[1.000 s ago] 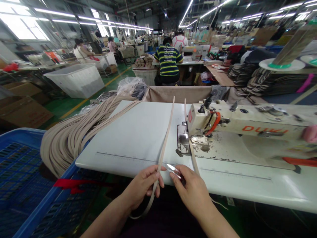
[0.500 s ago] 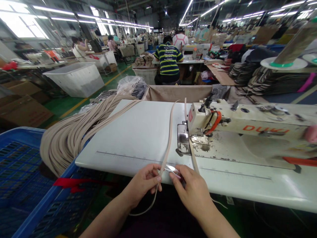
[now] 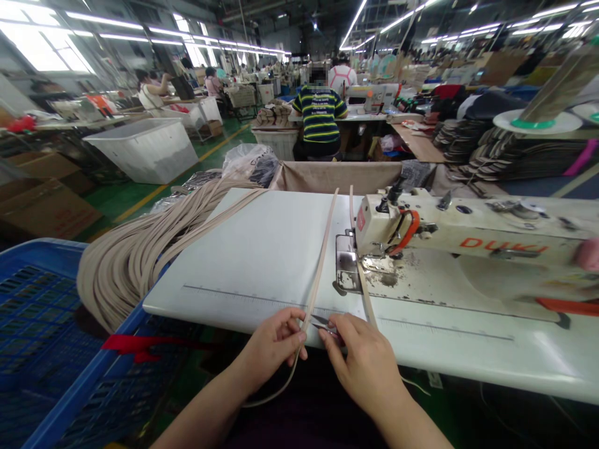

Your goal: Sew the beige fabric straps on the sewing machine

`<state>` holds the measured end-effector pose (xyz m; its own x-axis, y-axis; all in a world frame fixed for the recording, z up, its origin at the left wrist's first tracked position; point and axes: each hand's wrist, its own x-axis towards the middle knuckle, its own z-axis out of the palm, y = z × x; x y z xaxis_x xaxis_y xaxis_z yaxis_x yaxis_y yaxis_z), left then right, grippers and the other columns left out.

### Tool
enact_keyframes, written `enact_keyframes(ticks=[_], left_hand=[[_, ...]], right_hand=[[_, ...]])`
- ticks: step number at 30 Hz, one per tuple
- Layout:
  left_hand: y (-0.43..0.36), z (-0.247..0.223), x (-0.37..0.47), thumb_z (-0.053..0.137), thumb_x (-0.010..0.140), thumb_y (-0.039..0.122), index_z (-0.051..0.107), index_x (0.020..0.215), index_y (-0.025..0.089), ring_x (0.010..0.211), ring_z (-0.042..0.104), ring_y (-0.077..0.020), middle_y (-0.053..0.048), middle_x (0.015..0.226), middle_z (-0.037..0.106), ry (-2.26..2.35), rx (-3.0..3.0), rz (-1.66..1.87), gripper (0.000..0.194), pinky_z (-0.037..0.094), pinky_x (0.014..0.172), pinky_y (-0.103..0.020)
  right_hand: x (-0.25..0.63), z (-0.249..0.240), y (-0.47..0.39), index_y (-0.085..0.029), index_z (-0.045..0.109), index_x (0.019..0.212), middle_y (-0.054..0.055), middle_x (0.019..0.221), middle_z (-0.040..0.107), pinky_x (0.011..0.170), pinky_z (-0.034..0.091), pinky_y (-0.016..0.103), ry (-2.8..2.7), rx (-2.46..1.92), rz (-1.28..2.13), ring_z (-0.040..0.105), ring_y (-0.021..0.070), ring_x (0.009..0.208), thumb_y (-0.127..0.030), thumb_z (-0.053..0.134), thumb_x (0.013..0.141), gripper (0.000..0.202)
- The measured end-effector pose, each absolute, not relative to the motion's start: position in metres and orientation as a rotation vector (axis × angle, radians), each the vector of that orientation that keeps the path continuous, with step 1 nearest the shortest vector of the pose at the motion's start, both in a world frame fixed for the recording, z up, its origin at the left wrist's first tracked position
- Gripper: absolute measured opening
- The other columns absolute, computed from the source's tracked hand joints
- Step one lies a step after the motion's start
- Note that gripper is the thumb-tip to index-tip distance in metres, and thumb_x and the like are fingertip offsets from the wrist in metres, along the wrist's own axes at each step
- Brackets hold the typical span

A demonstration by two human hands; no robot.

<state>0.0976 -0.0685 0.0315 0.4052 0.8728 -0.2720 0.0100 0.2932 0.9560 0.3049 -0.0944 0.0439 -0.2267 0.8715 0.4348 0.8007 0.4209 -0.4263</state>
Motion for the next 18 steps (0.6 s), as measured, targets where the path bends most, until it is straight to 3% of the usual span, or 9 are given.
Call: enact_keyframes(ticks=[18], left_hand=[[-0.0693,0.0307,0.1005,0.073,0.087,0.047,0.058,0.124,0.015,0.060,0.064,-0.0142,-0.001,0.083,0.058,0.970,1.128,0.737,0.051,0.043,0.048,-0.020]], right_hand=[[0.3048,0.0441,-0.0936,-0.021,0.059,0.099,0.003,0.083,0.066,0.068,0.043,0.033,-2.071,-1.405,0.125,0.062,0.0210,0.073,-0.030,0.052,0.103,0.012]])
